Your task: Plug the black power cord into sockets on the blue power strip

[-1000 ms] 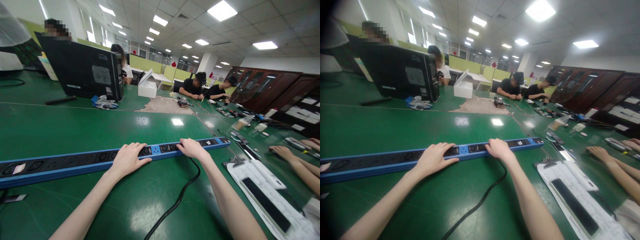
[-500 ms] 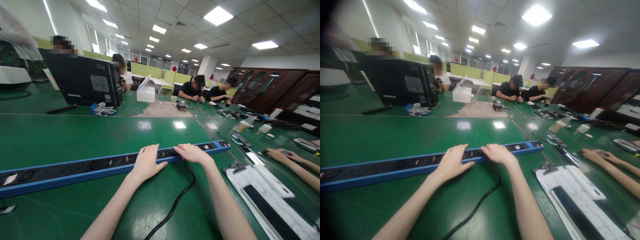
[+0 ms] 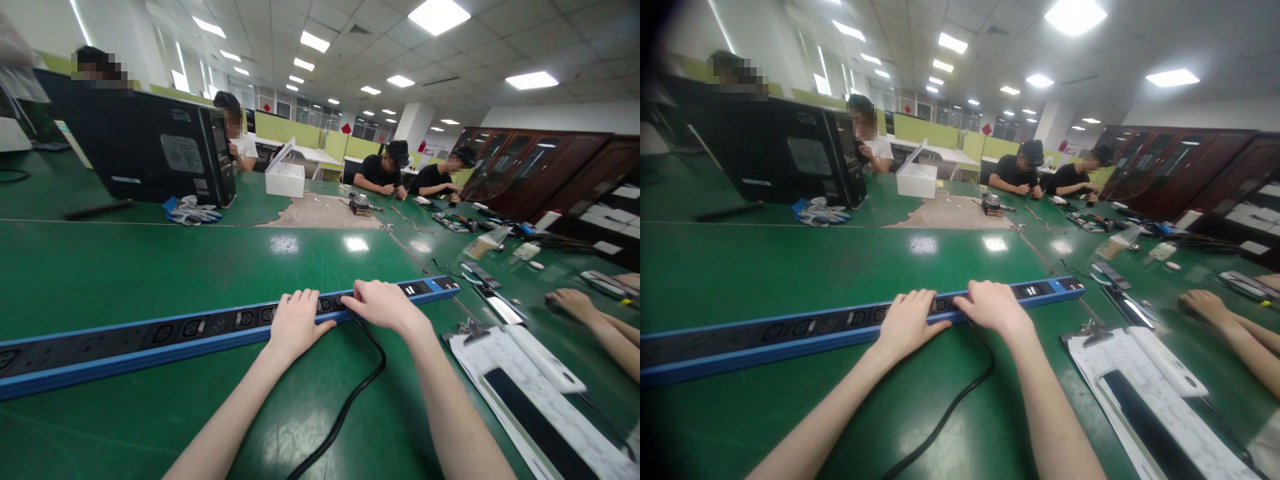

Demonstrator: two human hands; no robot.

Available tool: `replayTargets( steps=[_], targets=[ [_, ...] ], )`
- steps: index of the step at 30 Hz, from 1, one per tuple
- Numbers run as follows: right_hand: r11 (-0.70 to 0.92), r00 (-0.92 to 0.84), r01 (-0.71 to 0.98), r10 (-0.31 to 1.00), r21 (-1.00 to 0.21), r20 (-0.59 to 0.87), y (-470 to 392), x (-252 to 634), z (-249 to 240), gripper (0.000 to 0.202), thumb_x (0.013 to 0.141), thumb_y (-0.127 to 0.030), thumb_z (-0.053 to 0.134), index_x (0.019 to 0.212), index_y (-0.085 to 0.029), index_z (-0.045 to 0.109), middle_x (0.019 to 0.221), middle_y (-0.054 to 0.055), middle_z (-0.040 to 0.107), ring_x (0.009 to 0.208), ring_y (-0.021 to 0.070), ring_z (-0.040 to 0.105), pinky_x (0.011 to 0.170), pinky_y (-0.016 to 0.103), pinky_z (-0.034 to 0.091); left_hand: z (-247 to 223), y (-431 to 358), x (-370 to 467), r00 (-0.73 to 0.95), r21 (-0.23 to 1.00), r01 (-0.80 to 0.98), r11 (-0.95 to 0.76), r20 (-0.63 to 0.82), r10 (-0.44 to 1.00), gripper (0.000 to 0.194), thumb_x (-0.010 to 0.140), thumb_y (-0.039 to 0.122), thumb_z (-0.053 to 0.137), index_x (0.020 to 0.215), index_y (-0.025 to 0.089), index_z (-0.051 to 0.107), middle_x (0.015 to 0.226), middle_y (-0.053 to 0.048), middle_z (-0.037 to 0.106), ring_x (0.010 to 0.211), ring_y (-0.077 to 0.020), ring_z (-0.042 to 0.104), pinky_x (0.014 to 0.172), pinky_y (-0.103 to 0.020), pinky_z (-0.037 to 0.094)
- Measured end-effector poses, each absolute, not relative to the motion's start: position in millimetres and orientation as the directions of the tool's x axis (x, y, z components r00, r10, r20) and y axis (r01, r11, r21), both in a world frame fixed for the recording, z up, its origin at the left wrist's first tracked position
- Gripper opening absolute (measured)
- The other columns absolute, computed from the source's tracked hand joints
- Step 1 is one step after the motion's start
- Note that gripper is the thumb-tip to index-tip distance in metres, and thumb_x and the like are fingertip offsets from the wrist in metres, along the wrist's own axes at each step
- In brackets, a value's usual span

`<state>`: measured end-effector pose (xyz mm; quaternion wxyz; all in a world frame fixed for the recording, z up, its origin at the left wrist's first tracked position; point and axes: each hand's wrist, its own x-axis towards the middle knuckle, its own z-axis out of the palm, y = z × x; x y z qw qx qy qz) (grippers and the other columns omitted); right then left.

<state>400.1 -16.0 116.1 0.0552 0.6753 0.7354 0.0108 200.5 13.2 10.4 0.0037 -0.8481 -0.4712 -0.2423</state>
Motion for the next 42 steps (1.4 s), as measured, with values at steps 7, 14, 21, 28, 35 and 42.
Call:
replayTargets(
  steps=[7,14,21,28,35,42],
  targets=[
    [0.002,0.008,0.988,0.998,0.152,-0.068,-1,369,92,0.056,0.104,-0.051,0.030,0.110,-0.015,0.071,0.108,0.019,0.073,0.102,0.0286,0.069,0.088,0.035,0.046,11,14,201,0.437,0.243,0.792,-0.560,0.414,0.798,0.057,0.084,0.070,0.058,0.115,0.022,0.059,0.111,-0.012,0.067,0.105,-0.0305,0.059,0.091,-0.043,0.040],
    [0.030,-0.025,0.998,0.996,0.047,-0.087,8,382,89,0.057,0.103,-0.057,0.030,0.098,-0.021,0.074,0.099,0.011,0.075,0.098,0.0249,0.070,0.083,0.030,0.047,13,15,200,0.446,0.234,0.796,-0.559,0.399,0.801,0.061,0.082,0.070,0.060,0.121,0.023,0.059,0.113,-0.012,0.068,0.108,-0.0312,0.059,0.091,-0.043,0.039],
    [0.102,-0.104,0.984,0.995,0.149,0.004,3,386,87,0.058,0.102,-0.057,0.032,0.094,-0.018,0.075,0.097,0.015,0.074,0.094,0.0265,0.069,0.084,0.032,0.045,14,16,200,0.460,0.230,0.788,-0.571,0.397,0.794,0.062,0.083,0.071,0.059,0.120,0.022,0.059,0.112,-0.012,0.068,0.106,-0.0315,0.060,0.087,-0.043,0.040],
    [0.082,-0.083,0.997,0.996,-0.009,-0.026,21,399,75,0.053,0.102,-0.055,0.035,0.081,-0.021,0.071,0.083,0.006,0.074,0.082,0.0194,0.068,0.068,0.024,0.039,12,17,200,0.465,0.226,0.788,-0.573,0.391,0.794,0.062,0.083,0.070,0.060,0.121,0.022,0.057,0.113,-0.012,0.067,0.107,-0.0317,0.059,0.090,-0.043,0.039],
    [0.156,-0.156,0.987,0.988,0.037,-0.007,9,404,82,0.052,0.097,-0.064,0.041,0.083,-0.022,0.069,0.085,0.006,0.073,0.081,0.0210,0.067,0.067,0.026,0.036,12,17,200,0.453,0.243,0.787,-0.567,0.397,0.798,0.061,0.083,0.071,0.060,0.120,0.022,0.058,0.111,-0.012,0.068,0.106,-0.0310,0.059,0.090,-0.042,0.039],
    [0.169,-0.169,0.986,0.985,0.004,-0.021,17,405,76,0.045,0.098,-0.054,0.044,0.080,-0.021,0.067,0.078,0.004,0.071,0.074,0.0176,0.063,0.063,0.025,0.032,12,15,199,0.455,0.235,0.785,-0.573,0.409,0.791,0.062,0.083,0.068,0.062,0.121,0.020,0.058,0.113,-0.011,0.067,0.107,-0.0298,0.059,0.090,-0.040,0.038]
  ],
)
